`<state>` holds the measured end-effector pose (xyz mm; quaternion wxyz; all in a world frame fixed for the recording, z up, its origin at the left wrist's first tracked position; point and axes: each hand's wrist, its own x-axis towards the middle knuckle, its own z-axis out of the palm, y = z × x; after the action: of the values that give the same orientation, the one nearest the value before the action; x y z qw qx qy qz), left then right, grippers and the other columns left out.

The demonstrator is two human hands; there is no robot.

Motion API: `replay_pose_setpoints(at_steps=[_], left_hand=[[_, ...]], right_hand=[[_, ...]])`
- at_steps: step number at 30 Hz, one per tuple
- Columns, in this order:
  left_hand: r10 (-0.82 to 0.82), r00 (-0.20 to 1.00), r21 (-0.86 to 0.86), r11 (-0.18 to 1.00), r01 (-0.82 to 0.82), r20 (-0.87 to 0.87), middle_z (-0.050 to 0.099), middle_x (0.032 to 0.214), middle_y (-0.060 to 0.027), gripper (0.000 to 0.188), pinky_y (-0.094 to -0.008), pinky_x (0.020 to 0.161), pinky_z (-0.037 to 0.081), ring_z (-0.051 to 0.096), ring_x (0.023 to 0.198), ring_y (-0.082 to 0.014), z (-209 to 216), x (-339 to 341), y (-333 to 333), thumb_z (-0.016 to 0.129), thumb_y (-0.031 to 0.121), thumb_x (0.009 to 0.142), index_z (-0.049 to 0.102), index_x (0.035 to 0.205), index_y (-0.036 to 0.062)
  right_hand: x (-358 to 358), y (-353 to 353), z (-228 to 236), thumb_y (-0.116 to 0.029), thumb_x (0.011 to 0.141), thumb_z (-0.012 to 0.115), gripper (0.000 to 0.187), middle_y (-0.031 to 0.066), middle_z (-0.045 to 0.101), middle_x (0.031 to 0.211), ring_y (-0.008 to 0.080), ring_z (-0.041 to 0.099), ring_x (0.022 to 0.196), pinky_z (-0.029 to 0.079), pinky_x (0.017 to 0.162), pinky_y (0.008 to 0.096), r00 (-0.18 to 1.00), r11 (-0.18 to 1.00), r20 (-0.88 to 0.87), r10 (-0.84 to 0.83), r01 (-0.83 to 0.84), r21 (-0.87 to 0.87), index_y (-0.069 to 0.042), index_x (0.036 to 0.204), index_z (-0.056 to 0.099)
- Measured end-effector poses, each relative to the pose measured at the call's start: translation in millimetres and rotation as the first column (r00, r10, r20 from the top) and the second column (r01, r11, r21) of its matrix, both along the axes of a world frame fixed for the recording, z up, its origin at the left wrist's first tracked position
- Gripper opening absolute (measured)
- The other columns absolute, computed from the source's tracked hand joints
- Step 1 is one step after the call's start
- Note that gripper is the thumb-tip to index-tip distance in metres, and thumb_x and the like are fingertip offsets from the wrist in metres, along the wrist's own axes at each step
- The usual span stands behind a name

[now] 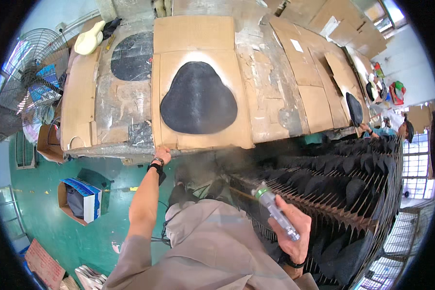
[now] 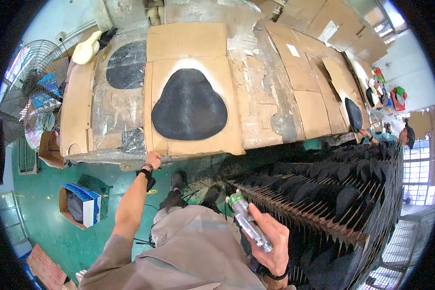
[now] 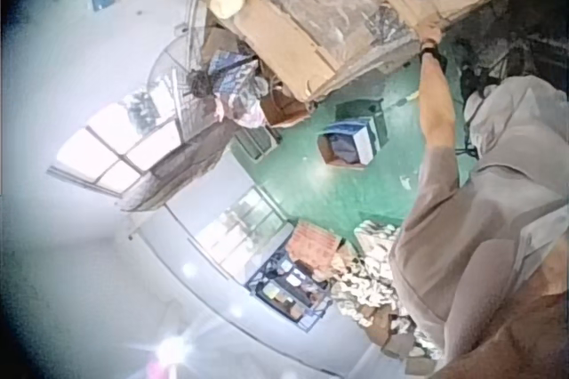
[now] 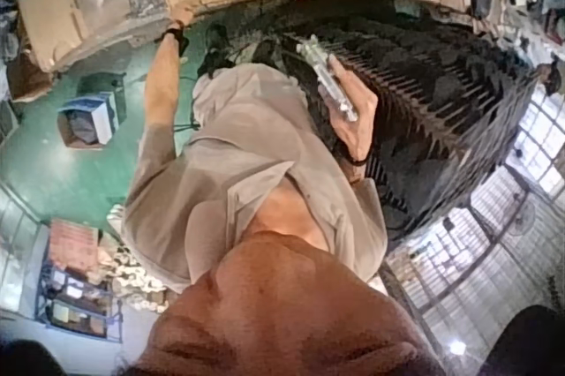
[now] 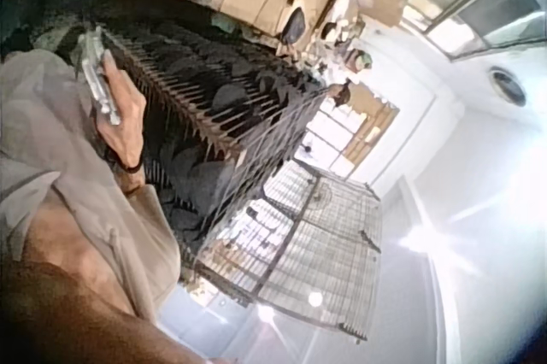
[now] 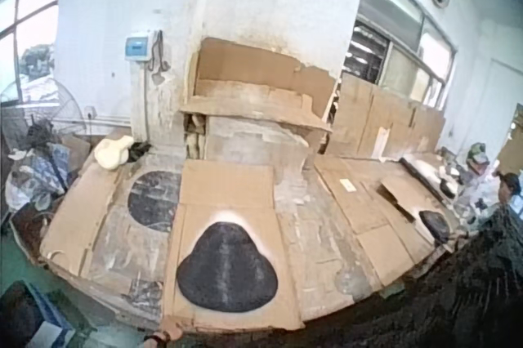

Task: Using a spray gun to apply adhesive or primer to shoe components before placing them on a rack.

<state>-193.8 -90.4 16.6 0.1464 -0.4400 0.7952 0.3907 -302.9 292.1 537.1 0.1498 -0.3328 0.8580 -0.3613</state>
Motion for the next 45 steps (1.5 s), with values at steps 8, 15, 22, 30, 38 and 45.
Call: replay_pose_setpoints(at_steps=[8, 15, 22, 30, 38, 45], left_hand=[[-0.028, 0.999, 0.009, 1.000, 0.028, 0.024, 0.061, 0.115, -0.0202, 0.024, -0.0467, 0.104, 0.043, 0.054, 0.119, -0.0390, 3.0, 6.6, -5.0, 0.053, 0.009, 0.081, 0.066, 0.101, 0.0080], [0.038, 0.996, -0.097, 0.994, -0.046, -0.080, 0.061, 0.112, -0.0223, 0.024, -0.0478, 0.097, 0.049, 0.058, 0.110, -0.0402, 3.6, 6.5, 0.9, 0.056, 0.006, 0.079, 0.067, 0.100, 0.0081], [0.048, 0.993, -0.065, 0.996, -0.056, -0.110, 0.058, 0.115, -0.0223, 0.023, -0.0470, 0.087, 0.054, 0.063, 0.100, -0.0418, 2.0, 14.3, -1.5, 0.057, 0.005, 0.077, 0.068, 0.097, 0.0069], [0.045, 0.990, -0.030, 0.998, -0.049, -0.131, 0.070, 0.097, -0.0211, 0.028, -0.0459, 0.088, 0.053, 0.067, 0.098, -0.0386, 2.4, 7.8, -2.0, 0.055, 0.005, 0.075, 0.071, 0.098, 0.0073], [0.411, 0.863, 0.248, 0.905, -0.346, -0.293, 0.073, 0.096, -0.0120, 0.036, -0.0438, 0.082, 0.055, 0.071, 0.095, -0.0286, 50.9, -45.7, -21.2, 0.066, 0.020, 0.084, 0.065, 0.118, 0.0092], [0.162, 0.979, -0.478, 0.855, -0.202, -0.124, 0.073, 0.100, -0.0131, 0.036, -0.0466, 0.083, 0.055, 0.070, 0.097, -0.0364, 121.9, -105.0, -6.4, 0.078, 0.035, 0.083, 0.066, 0.112, 0.0152]], right_hand=[[0.5, 10.1, -3.0, 0.011, 0.070, 0.075, 0.059, 0.0205, 0.069, 0.090, 0.0286, 0.068, 0.075, 0.052, 0.072, 0.0300, 0.998, 0.998, -0.008, -0.062, 0.062, -0.032, 0.006, 0.128, 0.063], [1.9, 19.9, -0.9, 0.011, 0.069, 0.075, 0.059, 0.0204, 0.070, 0.090, 0.0279, 0.069, 0.076, 0.052, 0.072, 0.0305, 0.997, 0.996, 0.035, -0.064, 0.061, 0.060, 0.003, 0.127, 0.065], [-3.7, 10.2, -18.8, 0.011, 0.071, 0.074, 0.057, 0.0225, 0.070, 0.094, 0.0325, 0.068, 0.077, 0.053, 0.073, 0.0313, 0.997, 0.997, -0.010, -0.082, 0.082, 0.007, 0.004, 0.127, 0.064], [3.7, 15.8, -19.3, 0.010, 0.069, 0.072, 0.060, 0.0206, 0.068, 0.091, 0.0310, 0.067, 0.076, 0.052, 0.072, 0.0308, 0.997, 0.995, 0.074, -0.011, 0.018, -0.098, 0.004, 0.128, 0.064], [21.5, 48.6, -23.7, 0.006, 0.074, 0.076, 0.055, 0.0194, 0.069, 0.092, 0.0268, 0.067, 0.074, 0.052, 0.072, 0.0306, 0.969, 0.970, 0.117, -0.216, 0.227, -0.090, 0.003, 0.128, 0.064], [35.8, 58.5, -28.6, 0.007, 0.074, 0.075, 0.054, 0.0195, 0.070, 0.092, 0.0244, 0.068, 0.076, 0.053, 0.073, 0.0301, 0.959, 0.960, 0.157, -0.237, 0.256, -0.112, 0.004, 0.127, 0.064]])
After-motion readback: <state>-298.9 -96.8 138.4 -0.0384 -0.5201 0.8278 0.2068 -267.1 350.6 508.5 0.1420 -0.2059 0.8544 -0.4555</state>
